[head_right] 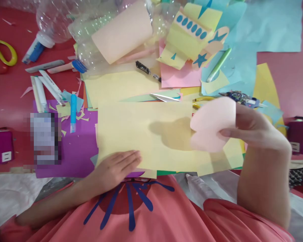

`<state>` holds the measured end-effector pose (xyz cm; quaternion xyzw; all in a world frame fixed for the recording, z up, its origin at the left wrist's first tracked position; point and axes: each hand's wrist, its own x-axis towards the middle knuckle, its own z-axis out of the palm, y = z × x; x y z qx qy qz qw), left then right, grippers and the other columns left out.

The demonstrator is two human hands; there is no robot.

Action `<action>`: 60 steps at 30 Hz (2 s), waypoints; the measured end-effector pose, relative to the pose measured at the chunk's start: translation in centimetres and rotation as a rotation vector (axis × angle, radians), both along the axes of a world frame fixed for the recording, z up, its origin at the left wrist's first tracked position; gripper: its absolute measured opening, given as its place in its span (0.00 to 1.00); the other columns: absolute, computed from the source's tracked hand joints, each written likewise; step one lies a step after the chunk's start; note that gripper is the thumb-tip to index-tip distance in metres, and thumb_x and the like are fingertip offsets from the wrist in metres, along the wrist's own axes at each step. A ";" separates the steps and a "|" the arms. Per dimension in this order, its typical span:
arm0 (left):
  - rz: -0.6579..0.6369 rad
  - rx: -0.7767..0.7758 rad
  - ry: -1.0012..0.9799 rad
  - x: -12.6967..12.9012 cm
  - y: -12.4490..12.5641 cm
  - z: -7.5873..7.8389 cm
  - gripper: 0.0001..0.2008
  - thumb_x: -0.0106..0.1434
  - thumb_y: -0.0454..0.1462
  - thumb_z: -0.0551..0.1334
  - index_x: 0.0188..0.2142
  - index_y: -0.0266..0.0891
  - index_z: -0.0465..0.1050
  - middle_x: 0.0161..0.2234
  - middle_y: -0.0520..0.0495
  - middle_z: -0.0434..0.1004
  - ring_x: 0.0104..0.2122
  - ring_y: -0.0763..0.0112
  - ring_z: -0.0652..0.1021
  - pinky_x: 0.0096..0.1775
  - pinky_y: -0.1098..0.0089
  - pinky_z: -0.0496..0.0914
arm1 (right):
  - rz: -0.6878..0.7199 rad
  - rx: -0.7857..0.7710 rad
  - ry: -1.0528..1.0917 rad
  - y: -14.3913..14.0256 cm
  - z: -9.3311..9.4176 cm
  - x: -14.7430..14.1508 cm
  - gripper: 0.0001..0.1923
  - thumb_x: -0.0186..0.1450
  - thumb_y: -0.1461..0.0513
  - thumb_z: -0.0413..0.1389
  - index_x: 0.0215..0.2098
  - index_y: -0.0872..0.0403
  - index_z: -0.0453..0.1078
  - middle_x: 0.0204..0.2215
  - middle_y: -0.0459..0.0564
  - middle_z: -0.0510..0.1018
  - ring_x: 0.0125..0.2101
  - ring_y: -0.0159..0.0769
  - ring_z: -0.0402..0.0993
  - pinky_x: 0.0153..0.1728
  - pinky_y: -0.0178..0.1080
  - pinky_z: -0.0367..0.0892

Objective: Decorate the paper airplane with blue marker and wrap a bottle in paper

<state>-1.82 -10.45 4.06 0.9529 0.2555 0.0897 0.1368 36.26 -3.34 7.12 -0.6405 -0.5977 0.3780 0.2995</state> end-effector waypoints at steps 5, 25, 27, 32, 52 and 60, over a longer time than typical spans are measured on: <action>-0.062 -0.089 -0.046 0.6 1.9 -0.6 0.21 0.74 0.44 0.49 0.59 0.38 0.68 0.59 0.43 0.73 0.59 0.67 0.73 0.61 0.67 0.64 | -0.209 -0.163 0.288 0.9 -1.0 -2.8 0.25 0.38 0.49 0.75 0.32 0.46 0.79 0.27 0.51 0.80 0.21 0.37 0.72 0.18 0.41 0.67; 0.618 -0.850 -0.566 2.5 10.9 -1.9 0.23 0.65 0.54 0.57 0.35 0.35 0.75 0.31 0.45 0.81 0.28 0.68 0.80 0.27 0.72 0.73 | -0.019 -0.243 0.658 2.5 -4.9 -15.7 0.15 0.56 0.52 0.63 0.35 0.52 0.68 0.32 0.46 0.79 0.32 0.36 0.78 0.31 0.40 0.76; 0.699 -0.760 -0.509 1.7 11.7 -1.8 0.19 0.64 0.50 0.59 0.32 0.36 0.75 0.27 0.48 0.78 0.26 0.71 0.77 0.26 0.73 0.69 | -0.011 -0.248 0.694 3.2 -5.0 -15.8 0.16 0.55 0.52 0.64 0.29 0.51 0.65 0.27 0.44 0.76 0.28 0.33 0.76 0.28 0.38 0.76; 0.837 -0.363 -0.186 0.0 13.1 -1.6 0.14 0.61 0.41 0.63 0.23 0.39 0.66 0.21 0.52 0.68 0.23 0.72 0.70 0.26 0.72 0.61 | 0.008 -0.079 0.485 6.1 -5.3 -14.9 0.18 0.59 0.51 0.62 0.27 0.49 0.59 0.21 0.41 0.71 0.21 0.31 0.70 0.22 0.38 0.73; 0.303 0.181 0.218 2.5 6.7 -2.9 0.24 0.72 0.43 0.51 0.60 0.28 0.65 0.59 0.31 0.72 0.58 0.53 0.73 0.56 0.57 0.68 | 0.125 0.330 -0.362 11.5 -6.3 -9.8 0.10 0.57 0.69 0.58 0.33 0.49 0.77 0.36 0.51 0.80 0.28 0.34 0.70 0.34 0.42 0.68; 0.358 0.117 0.194 3.0 5.5 -3.9 0.26 0.72 0.42 0.50 0.63 0.26 0.61 0.62 0.27 0.66 0.62 0.46 0.68 0.61 0.49 0.61 | 0.185 0.325 -0.471 12.8 -6.8 -11.3 0.08 0.57 0.67 0.59 0.24 0.49 0.67 0.28 0.52 0.72 0.36 0.45 0.68 0.37 0.46 0.65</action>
